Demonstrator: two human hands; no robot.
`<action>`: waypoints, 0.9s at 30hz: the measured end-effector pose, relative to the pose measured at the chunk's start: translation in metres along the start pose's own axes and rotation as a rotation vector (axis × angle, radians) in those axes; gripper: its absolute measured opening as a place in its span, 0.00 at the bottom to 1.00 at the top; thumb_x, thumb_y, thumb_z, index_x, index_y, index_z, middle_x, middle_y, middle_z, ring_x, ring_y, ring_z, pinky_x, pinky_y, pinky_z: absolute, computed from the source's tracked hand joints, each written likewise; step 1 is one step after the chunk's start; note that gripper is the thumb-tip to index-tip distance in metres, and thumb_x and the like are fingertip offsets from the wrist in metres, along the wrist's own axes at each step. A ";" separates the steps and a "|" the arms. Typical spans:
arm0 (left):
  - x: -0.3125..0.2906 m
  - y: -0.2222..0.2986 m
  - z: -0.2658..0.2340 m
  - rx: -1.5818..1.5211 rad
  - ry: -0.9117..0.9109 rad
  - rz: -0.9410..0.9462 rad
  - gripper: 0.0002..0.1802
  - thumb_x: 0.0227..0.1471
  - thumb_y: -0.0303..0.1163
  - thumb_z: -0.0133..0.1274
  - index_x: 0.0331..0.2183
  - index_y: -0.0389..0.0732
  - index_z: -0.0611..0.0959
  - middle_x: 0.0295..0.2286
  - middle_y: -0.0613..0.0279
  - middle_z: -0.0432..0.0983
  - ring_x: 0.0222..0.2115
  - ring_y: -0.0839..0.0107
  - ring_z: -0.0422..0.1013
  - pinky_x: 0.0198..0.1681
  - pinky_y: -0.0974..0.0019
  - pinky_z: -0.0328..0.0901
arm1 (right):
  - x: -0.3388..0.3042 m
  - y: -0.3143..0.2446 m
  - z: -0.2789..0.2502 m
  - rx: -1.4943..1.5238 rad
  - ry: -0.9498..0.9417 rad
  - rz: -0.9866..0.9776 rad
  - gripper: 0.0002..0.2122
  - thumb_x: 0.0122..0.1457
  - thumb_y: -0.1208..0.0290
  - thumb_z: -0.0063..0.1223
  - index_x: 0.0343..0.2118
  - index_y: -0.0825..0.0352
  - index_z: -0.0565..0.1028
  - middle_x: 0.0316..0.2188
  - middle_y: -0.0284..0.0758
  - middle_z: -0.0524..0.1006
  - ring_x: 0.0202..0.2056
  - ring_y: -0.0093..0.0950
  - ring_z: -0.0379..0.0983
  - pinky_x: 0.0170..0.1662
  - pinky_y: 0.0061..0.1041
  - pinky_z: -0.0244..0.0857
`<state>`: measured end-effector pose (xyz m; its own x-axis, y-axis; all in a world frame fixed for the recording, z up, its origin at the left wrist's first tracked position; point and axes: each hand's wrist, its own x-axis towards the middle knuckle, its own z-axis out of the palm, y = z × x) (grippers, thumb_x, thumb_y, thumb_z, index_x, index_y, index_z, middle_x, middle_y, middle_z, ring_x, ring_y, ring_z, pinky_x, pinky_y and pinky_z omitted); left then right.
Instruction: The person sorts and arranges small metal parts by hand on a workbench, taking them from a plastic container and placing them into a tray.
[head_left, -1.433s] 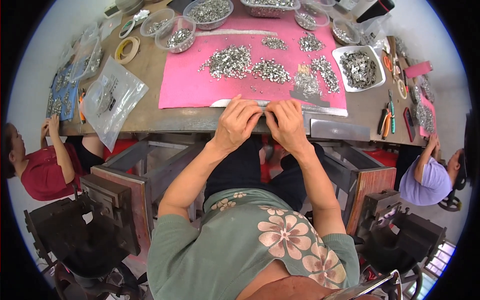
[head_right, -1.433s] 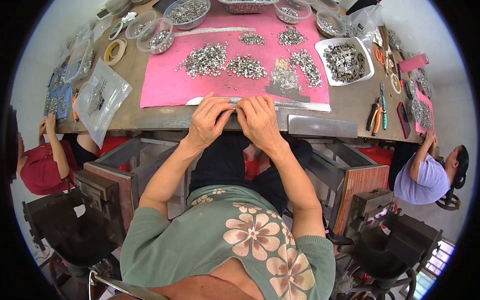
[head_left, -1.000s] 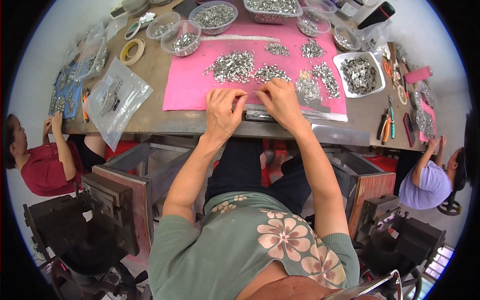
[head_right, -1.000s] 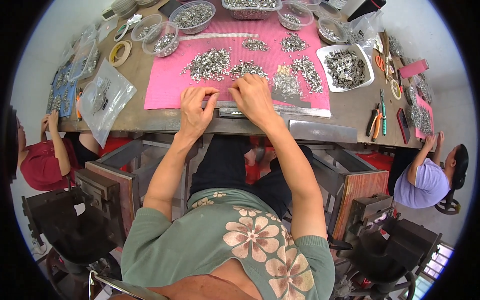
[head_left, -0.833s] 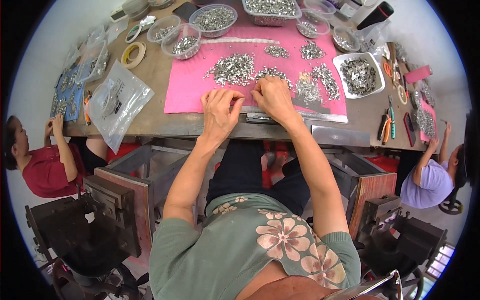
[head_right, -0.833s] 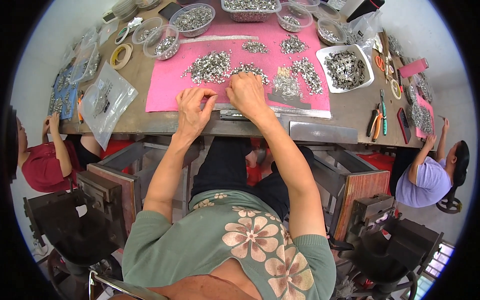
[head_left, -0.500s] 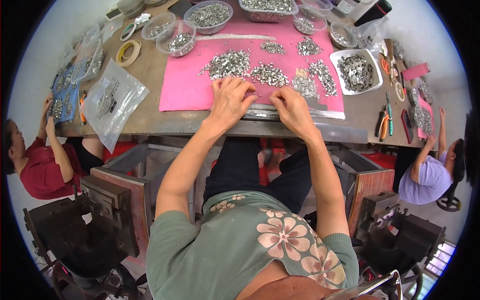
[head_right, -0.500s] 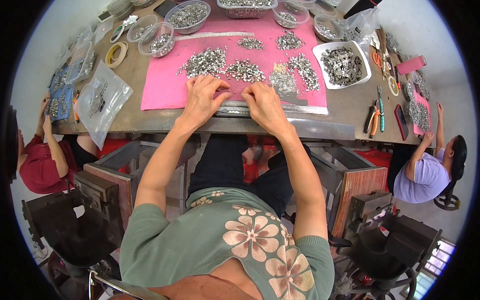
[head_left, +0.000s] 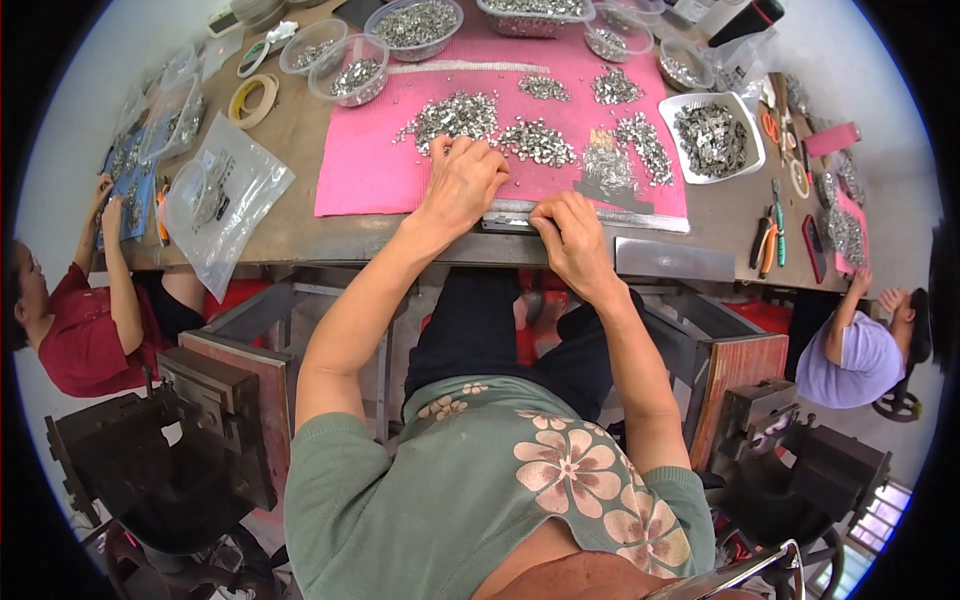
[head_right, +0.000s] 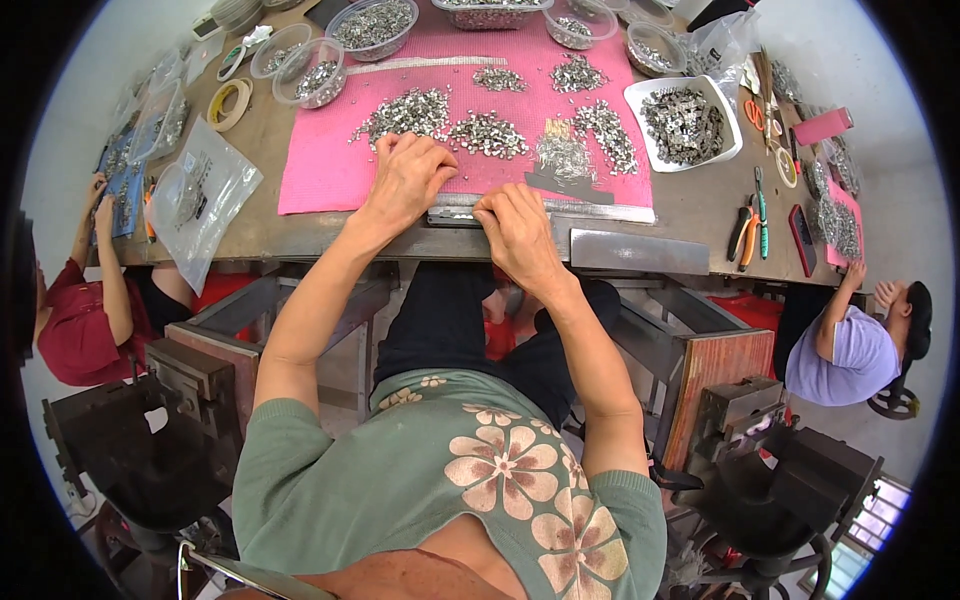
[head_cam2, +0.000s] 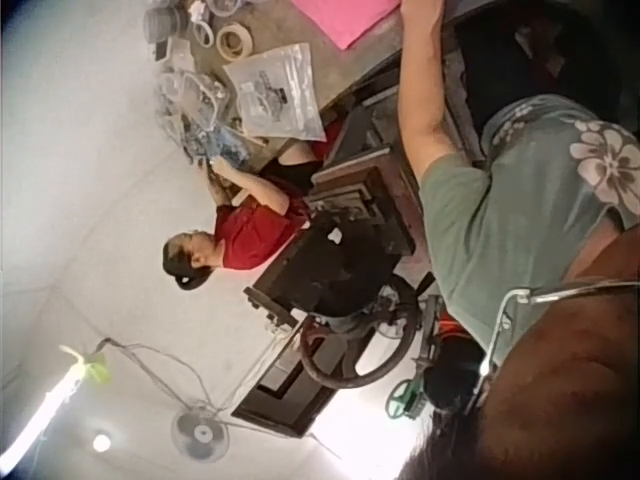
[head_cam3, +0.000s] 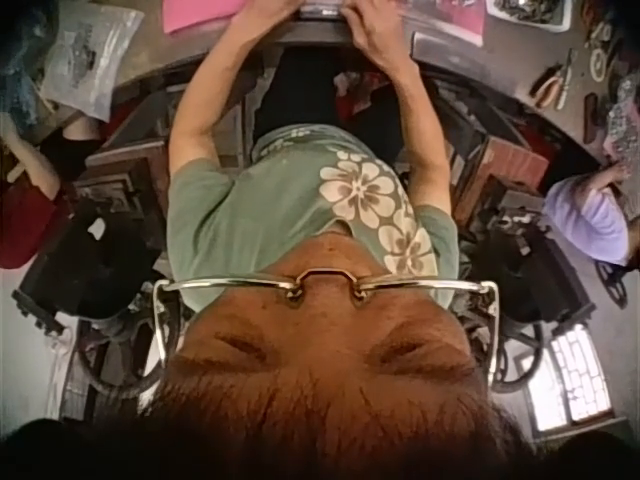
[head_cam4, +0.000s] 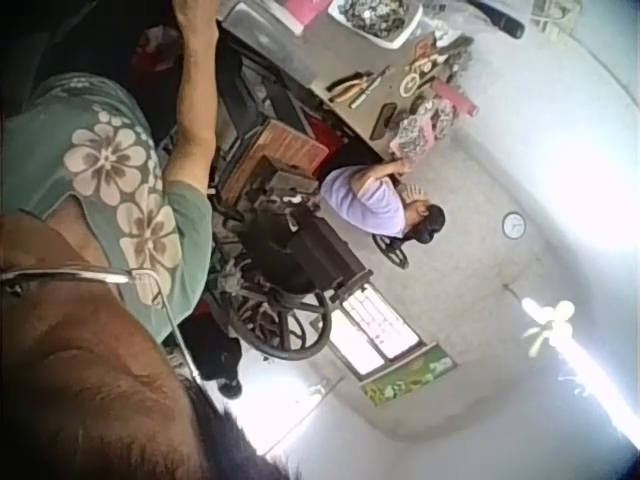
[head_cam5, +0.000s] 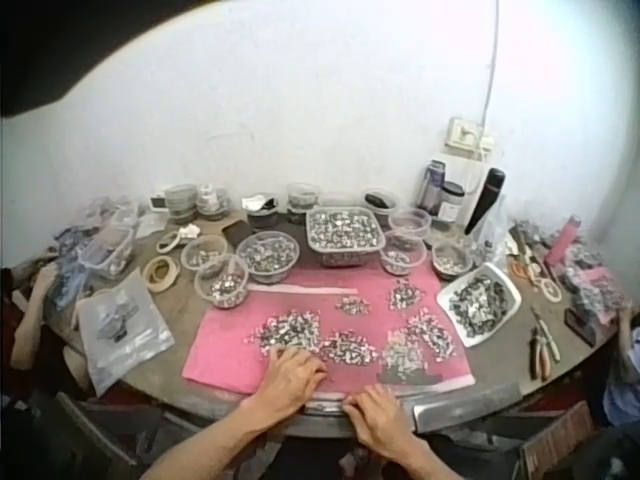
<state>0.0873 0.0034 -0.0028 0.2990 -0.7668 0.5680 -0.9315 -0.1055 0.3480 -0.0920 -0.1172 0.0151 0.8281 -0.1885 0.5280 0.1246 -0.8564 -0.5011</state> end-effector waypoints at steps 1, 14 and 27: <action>0.000 0.002 -0.001 0.008 -0.014 -0.015 0.03 0.52 0.31 0.61 0.30 0.45 0.84 0.29 0.66 0.76 0.37 0.65 0.70 0.50 0.52 0.56 | 0.000 0.000 0.001 0.000 -0.002 0.000 0.05 0.55 0.79 0.59 0.32 0.68 0.75 0.32 0.36 0.74 0.36 0.37 0.70 0.42 0.35 0.61; -0.025 0.054 -0.013 -0.390 0.028 -0.180 0.02 0.55 0.24 0.56 0.34 0.38 0.80 0.30 0.59 0.75 0.34 0.59 0.71 0.41 0.58 0.62 | -0.001 0.001 -0.014 0.029 0.077 0.070 0.04 0.56 0.77 0.61 0.34 0.67 0.78 0.32 0.34 0.78 0.35 0.33 0.73 0.43 0.32 0.61; -0.026 0.069 0.000 -0.293 0.072 -0.047 0.07 0.50 0.20 0.59 0.34 0.35 0.78 0.32 0.53 0.74 0.35 0.53 0.72 0.40 0.56 0.66 | -0.014 0.010 -0.014 0.083 0.238 0.268 0.02 0.58 0.77 0.60 0.33 0.68 0.79 0.28 0.35 0.78 0.30 0.33 0.73 0.38 0.30 0.62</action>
<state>0.0152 0.0157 0.0068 0.3642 -0.7176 0.5937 -0.8200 0.0553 0.5697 -0.1100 -0.1303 0.0126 0.6879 -0.5162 0.5102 -0.0279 -0.7212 -0.6921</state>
